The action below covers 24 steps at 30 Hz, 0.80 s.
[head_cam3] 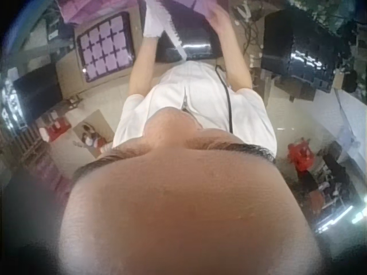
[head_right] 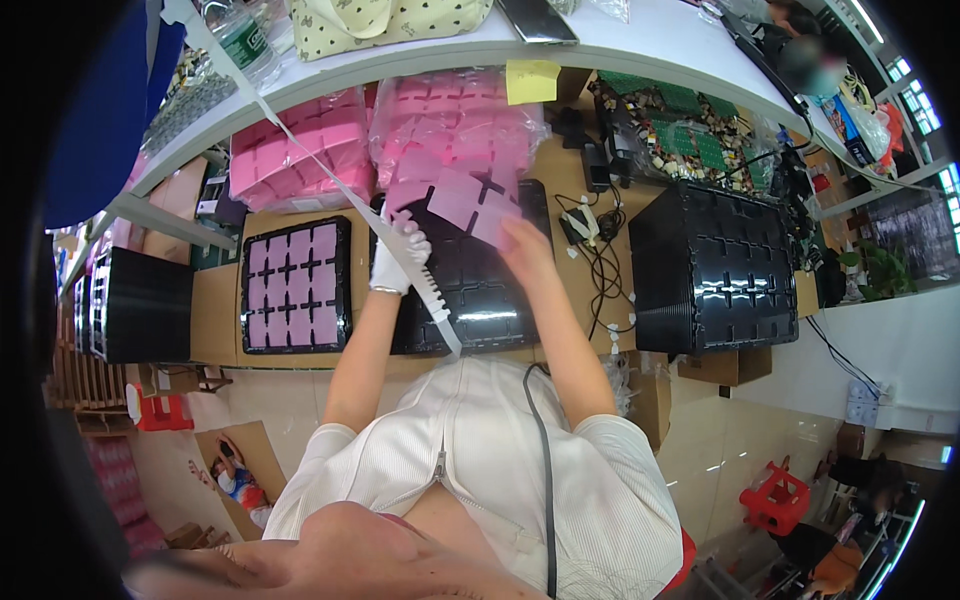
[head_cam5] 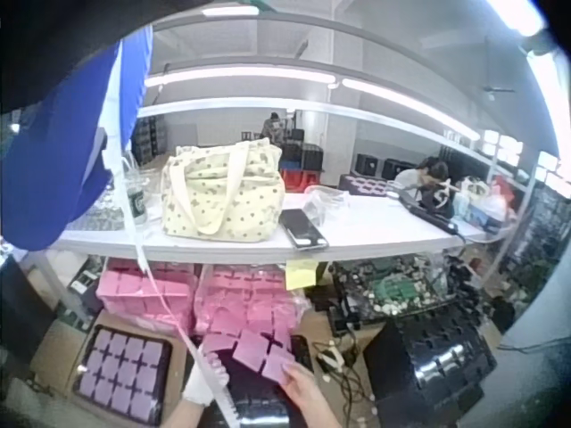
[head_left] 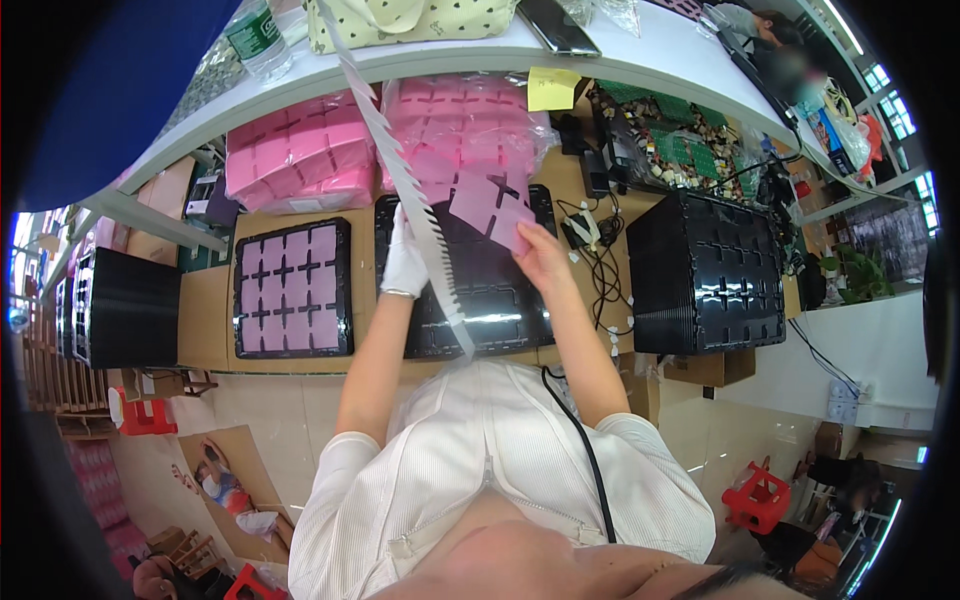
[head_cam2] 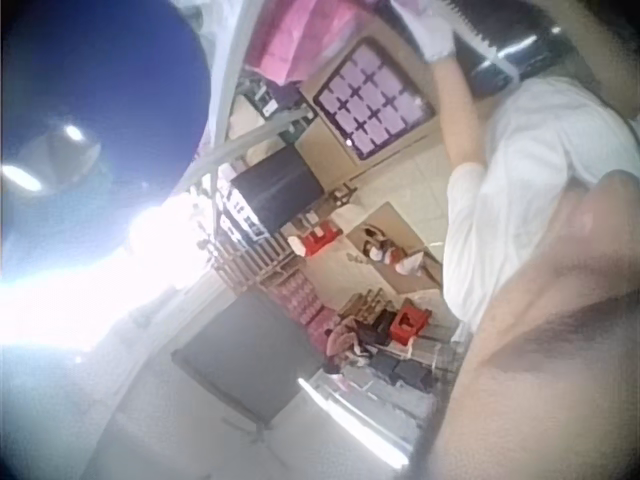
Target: Placing small components from a strip into a storage tray.
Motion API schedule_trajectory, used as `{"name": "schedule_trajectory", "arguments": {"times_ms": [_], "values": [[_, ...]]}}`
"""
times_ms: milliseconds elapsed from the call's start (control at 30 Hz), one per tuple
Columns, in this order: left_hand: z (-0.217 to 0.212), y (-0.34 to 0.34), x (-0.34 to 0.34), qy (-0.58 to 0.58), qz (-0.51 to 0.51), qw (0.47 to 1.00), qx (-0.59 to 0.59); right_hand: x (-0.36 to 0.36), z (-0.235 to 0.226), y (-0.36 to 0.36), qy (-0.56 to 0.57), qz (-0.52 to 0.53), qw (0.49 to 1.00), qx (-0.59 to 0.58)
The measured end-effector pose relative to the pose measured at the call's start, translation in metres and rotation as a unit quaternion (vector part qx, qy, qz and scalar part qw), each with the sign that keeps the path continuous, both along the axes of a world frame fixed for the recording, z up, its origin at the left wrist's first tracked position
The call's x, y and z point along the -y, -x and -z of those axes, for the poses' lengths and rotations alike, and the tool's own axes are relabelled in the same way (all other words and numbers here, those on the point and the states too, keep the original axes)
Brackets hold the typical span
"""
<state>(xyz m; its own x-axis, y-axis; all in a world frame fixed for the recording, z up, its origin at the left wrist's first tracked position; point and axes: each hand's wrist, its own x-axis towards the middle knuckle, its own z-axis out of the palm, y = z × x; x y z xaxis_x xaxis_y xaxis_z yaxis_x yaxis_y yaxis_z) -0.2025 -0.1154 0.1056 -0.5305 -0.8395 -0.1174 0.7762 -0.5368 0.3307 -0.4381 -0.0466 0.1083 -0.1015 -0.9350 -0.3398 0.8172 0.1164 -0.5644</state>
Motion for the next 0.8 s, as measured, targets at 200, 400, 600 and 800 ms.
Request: {"name": "schedule_trajectory", "arguments": {"times_ms": [200, 400, 600, 800], "values": [[-0.011, -0.064, -0.055, 0.005, -0.069, 0.903, 0.424, -0.047, -0.012, 0.029, -0.081, -0.008, 0.946, -0.315], [-0.009, -0.074, -0.102, 0.066, -0.039, 0.664, 0.744, -0.098, 0.025, 0.037, -0.101, -0.028, 0.897, -0.430], [-0.017, -0.078, -0.104, 0.020, -0.073, 0.705, 0.705, -0.080, 0.002, 0.028, -0.091, -0.046, 0.924, -0.369], [-0.018, -0.077, -0.094, 0.011, -0.115, 0.717, 0.687, 0.003, -0.045, -0.028, 0.106, -0.005, 0.888, -0.447]]}}
